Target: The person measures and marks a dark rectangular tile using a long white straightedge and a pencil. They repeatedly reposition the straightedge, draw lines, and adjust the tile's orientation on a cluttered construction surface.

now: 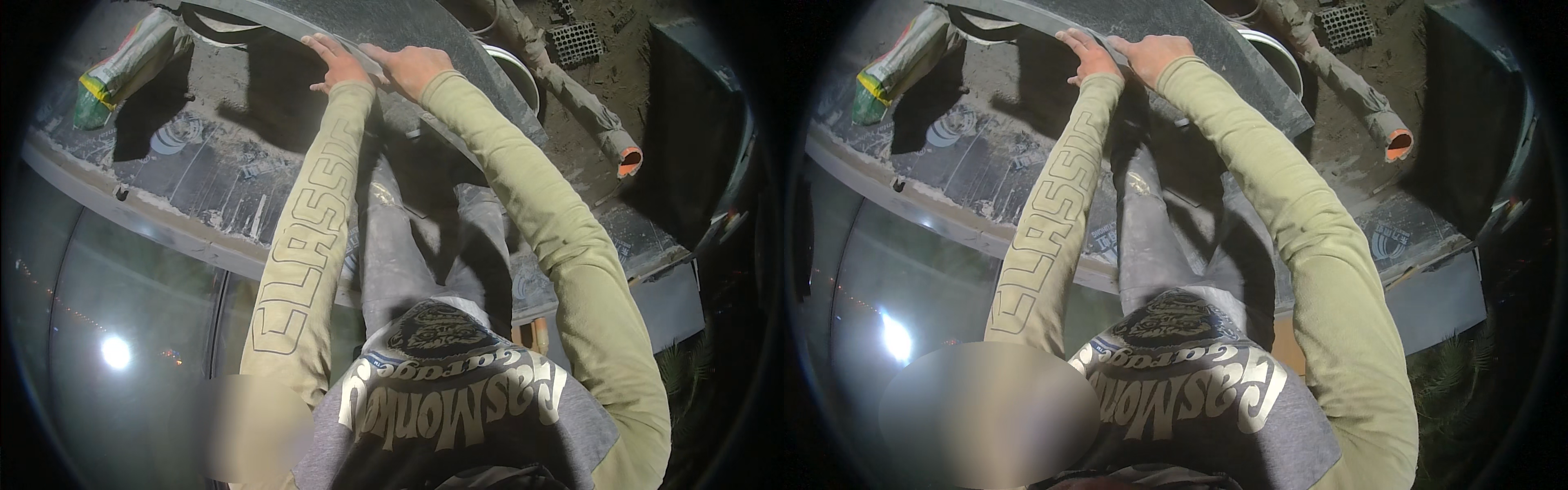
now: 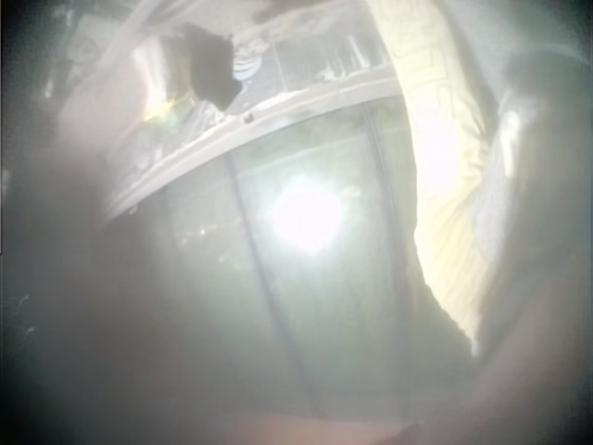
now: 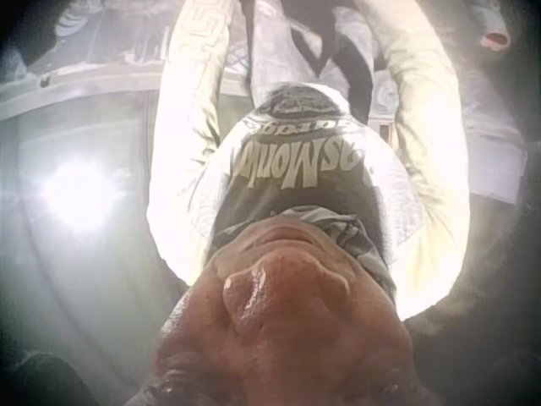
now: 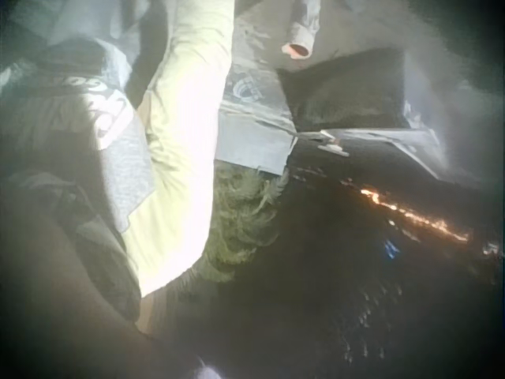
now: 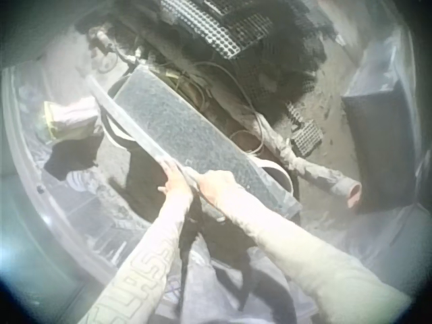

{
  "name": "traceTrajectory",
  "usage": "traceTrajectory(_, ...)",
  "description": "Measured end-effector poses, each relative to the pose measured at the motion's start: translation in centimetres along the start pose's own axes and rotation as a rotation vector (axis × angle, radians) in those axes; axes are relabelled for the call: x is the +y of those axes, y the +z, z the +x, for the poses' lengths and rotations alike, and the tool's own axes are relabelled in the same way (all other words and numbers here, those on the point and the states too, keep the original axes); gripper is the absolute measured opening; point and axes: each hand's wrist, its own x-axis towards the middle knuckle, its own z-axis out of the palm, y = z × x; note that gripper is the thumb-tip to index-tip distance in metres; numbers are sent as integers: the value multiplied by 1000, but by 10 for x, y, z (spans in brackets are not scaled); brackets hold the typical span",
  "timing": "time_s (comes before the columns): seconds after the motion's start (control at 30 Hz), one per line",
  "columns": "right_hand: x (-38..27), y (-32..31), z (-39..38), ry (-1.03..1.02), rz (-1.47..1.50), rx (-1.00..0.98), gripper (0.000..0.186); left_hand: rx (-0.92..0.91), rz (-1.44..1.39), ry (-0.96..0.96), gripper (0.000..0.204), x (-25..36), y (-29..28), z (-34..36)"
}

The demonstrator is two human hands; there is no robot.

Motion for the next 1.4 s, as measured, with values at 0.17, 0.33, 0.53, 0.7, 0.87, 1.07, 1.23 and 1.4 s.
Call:
traceTrajectory(0.17,14,20,-43,77,77,-106,64,-14,38,-6,158,9,-10,-12)
traceTrajectory(0.33,96,105,-195,220,51,-266,74,-31,49,23,159,14,-3,-12)
traceTrajectory(0.53,128,112,-278,353,20,-436,74,44,105,70,159,4,3,-7)
traceTrajectory(0.7,90,99,-220,176,162,-60,66,58,158,59,162,9,1,-12)
traceTrajectory(0.87,94,98,-199,265,148,-190,56,116,183,135,164,8,18,-8)
traceTrajectory(1.07,168,173,-329,347,140,-340,69,248,238,236,164,-13,28,11)
traceTrajectory(1.23,198,175,-404,555,80,-504,64,226,262,198,162,-9,28,10)
traceTrajectory(1.4,125,132,-290,274,229,-166,61,189,245,129,161,7,23,-3)
